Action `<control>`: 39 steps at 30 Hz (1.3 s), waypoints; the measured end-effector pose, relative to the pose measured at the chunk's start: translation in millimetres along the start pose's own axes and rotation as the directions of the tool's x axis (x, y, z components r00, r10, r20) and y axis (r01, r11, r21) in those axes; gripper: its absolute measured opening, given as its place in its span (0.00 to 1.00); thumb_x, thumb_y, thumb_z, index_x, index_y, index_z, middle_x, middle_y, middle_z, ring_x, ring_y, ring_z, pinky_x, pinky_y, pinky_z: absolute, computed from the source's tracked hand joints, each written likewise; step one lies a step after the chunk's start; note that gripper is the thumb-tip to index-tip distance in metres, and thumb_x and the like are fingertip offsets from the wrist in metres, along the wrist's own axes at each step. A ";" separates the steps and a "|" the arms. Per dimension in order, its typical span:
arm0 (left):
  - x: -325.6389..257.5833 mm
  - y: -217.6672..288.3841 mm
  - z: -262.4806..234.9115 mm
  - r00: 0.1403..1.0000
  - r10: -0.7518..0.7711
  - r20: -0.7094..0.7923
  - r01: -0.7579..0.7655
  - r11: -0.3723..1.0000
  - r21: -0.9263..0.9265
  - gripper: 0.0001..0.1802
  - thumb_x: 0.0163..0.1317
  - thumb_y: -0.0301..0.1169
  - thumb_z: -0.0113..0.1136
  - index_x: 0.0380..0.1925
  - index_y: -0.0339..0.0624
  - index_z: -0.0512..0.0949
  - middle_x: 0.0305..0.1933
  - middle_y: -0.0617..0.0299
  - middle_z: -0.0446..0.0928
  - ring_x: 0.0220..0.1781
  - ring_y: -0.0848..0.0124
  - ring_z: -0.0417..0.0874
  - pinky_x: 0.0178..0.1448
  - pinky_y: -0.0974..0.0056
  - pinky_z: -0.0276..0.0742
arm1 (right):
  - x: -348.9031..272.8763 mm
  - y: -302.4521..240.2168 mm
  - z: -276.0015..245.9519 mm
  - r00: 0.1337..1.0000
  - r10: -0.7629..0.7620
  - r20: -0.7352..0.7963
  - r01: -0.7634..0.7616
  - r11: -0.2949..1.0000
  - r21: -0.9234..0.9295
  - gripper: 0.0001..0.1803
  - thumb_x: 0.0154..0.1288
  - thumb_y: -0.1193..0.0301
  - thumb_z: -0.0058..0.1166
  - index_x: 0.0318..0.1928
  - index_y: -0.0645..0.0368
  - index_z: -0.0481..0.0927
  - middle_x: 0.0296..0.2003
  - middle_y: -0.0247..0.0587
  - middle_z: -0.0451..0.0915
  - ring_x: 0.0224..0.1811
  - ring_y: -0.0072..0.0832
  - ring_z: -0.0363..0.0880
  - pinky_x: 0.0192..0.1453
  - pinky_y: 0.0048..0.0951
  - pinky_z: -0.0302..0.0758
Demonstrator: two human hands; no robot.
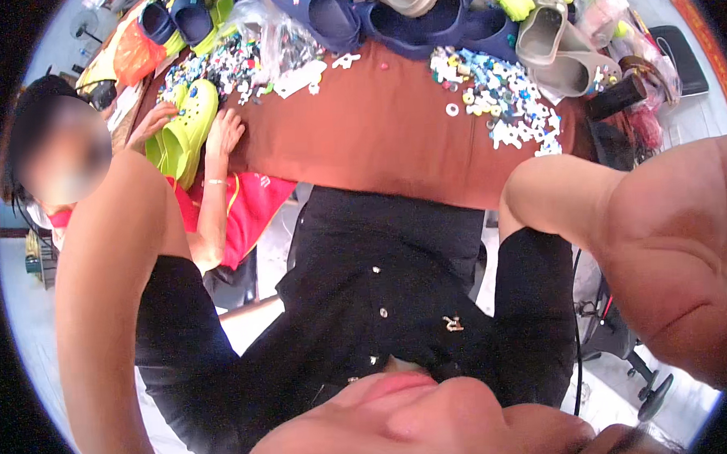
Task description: Attaching decorative pins and charms into the holes of plastic clogs.
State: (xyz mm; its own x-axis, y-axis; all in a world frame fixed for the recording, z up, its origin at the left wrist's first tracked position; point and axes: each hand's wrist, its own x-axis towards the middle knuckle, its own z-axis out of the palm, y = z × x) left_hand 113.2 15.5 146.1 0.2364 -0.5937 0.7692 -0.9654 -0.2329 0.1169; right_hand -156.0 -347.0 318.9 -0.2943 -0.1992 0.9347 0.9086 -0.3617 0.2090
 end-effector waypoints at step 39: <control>53.2 -116.6 88.2 0.588 -0.696 -0.412 0.802 0.569 0.182 0.41 0.61 0.35 0.57 0.76 0.64 0.57 0.52 0.30 0.72 0.55 0.37 0.77 0.63 0.46 0.72 | -330.1 107.2 -4.5 0.652 0.679 0.338 -0.211 0.591 -0.779 0.20 0.56 0.84 0.55 0.51 0.62 0.81 0.44 0.49 0.79 0.49 0.49 0.76 0.60 0.48 0.72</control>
State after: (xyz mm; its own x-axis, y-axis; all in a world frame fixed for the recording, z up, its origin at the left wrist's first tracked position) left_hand 248.0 -56.9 117.9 0.7657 0.1306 0.6298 -0.3404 -0.7485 0.5691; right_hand 37.2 -324.2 31.5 0.5251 -0.0675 0.8484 0.3681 -0.8807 -0.2979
